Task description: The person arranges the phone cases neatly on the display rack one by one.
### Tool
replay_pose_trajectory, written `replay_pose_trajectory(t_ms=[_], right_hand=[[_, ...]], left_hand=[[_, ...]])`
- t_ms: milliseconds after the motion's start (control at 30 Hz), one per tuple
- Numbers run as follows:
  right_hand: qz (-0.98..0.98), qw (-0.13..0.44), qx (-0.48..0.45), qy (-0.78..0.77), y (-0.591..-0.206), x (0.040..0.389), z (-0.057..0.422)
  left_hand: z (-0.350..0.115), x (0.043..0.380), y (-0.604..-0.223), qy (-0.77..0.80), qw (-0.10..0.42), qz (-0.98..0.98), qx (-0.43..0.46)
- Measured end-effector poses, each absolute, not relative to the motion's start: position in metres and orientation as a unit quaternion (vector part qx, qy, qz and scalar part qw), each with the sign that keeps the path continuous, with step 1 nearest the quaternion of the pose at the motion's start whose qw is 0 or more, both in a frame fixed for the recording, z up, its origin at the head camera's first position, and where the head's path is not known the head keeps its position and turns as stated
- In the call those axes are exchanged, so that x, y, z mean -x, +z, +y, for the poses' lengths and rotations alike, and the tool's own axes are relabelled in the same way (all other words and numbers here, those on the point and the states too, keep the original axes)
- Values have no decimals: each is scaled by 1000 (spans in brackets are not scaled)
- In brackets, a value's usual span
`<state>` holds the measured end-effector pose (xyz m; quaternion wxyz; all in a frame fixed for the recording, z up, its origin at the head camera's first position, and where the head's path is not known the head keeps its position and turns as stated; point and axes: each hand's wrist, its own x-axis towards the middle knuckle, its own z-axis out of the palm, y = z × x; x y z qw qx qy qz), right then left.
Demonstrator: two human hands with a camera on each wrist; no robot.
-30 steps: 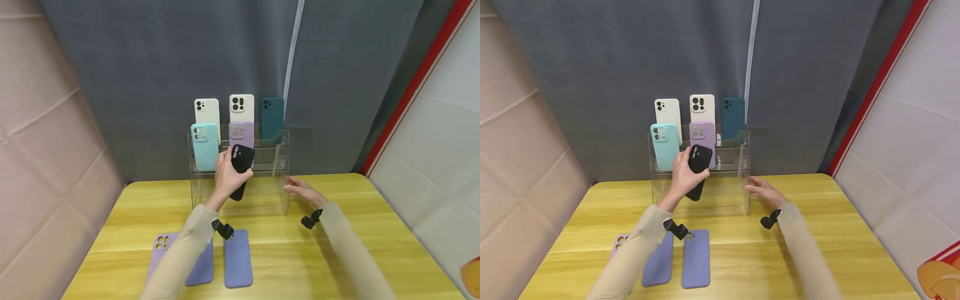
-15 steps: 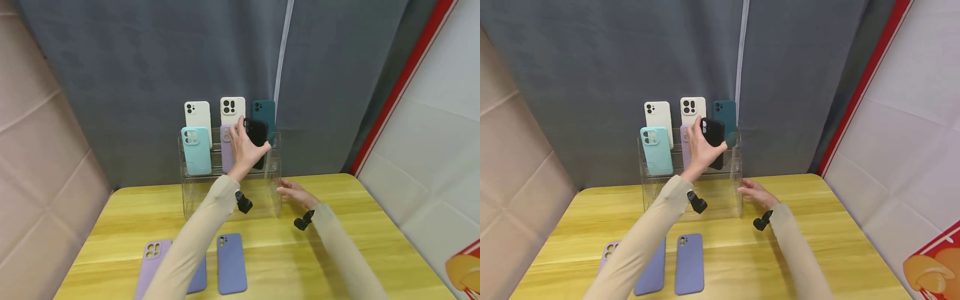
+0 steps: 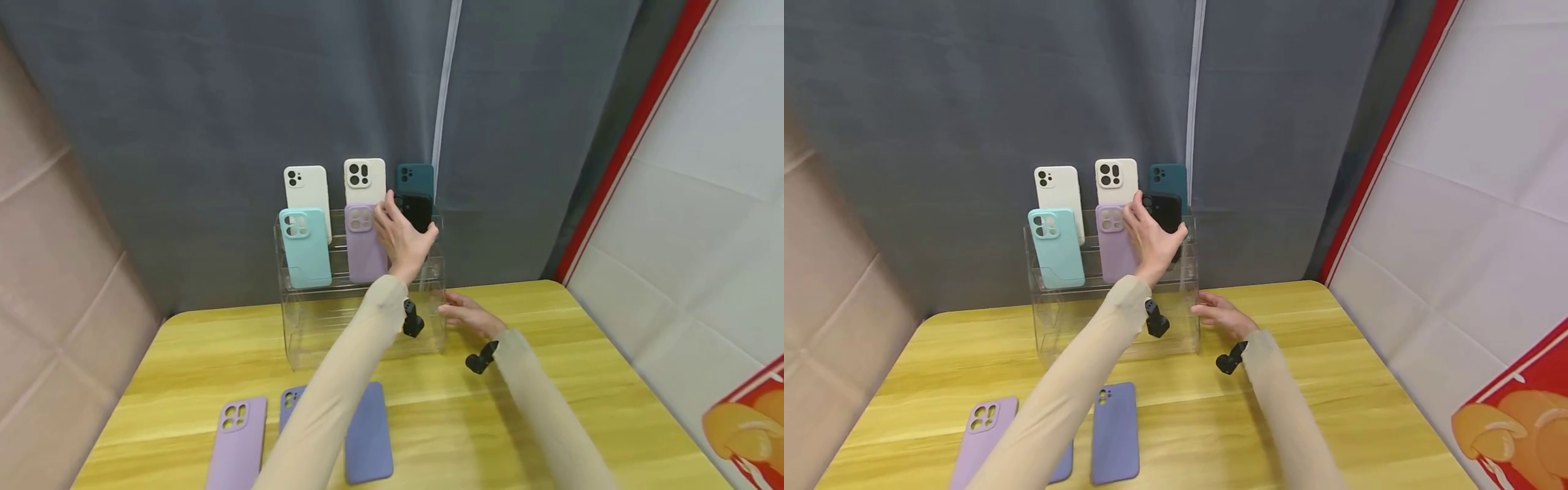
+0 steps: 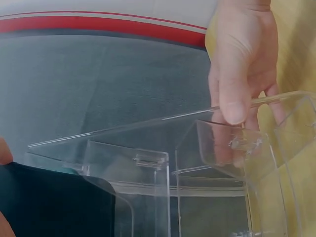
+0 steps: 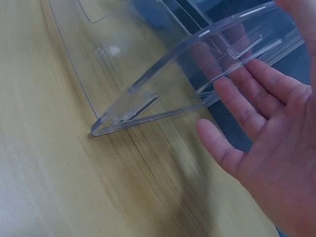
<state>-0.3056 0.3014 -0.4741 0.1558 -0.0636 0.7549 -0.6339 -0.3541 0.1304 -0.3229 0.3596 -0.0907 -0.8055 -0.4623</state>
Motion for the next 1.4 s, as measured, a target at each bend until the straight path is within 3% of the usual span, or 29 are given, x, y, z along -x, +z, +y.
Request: replay_pose_trajectory(t_ms=[433, 1400], right_hand=[[742, 155, 56, -650, -476, 307, 299], [750, 156, 43, -642, -475, 306, 297]], left_hand=[[147, 355, -336, -434, 339, -833, 55], [144, 349, -348, -408, 283, -865, 69]])
